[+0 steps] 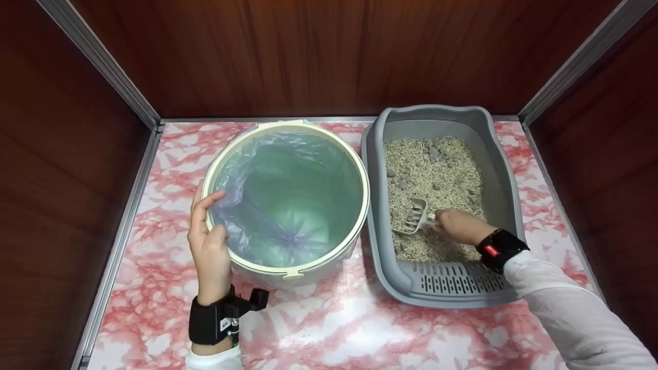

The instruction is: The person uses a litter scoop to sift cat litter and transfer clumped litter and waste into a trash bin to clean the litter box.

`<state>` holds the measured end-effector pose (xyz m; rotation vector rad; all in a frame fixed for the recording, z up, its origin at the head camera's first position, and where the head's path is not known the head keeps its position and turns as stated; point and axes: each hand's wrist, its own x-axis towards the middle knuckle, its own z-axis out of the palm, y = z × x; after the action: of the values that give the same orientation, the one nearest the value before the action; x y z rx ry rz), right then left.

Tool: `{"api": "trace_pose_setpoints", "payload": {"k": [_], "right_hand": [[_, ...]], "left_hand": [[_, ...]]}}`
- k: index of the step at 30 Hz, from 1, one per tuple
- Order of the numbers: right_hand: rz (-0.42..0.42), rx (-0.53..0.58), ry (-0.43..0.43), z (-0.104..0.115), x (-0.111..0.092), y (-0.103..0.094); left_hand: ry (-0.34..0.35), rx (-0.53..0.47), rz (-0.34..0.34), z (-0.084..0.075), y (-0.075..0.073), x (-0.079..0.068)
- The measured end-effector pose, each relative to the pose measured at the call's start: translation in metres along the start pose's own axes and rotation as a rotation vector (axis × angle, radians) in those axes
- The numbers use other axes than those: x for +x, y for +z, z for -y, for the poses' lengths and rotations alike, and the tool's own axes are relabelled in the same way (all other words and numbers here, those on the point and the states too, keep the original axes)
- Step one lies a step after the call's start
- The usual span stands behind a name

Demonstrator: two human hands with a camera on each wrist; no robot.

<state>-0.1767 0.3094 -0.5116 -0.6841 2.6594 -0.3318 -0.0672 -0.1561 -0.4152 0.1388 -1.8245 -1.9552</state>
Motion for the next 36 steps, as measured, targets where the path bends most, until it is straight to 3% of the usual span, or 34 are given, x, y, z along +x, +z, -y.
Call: {"api": "trace_pose_setpoints", "payload": {"k": [9,18,26,36], "right_hand": [[-0.035,0.084,0.035,0.002,-0.011,0.000],[-0.234,0.107,0.149,0.009,-0.029,-0.003],[-0.398,0.107,0.183,0.021,-0.038,-0.003],[-0.490,0.153,0.227,0.027,-0.042,-0.005]], "left_hand": [[-0.010,0.000,-0.007,0.001,-0.002,-0.001],[-0.011,0.005,0.002,0.002,-0.001,0.000],[-0.007,-0.005,-0.003,0.002,-0.001,0.000],[-0.049,-0.229,0.001,0.000,0.002,0.002]]}}
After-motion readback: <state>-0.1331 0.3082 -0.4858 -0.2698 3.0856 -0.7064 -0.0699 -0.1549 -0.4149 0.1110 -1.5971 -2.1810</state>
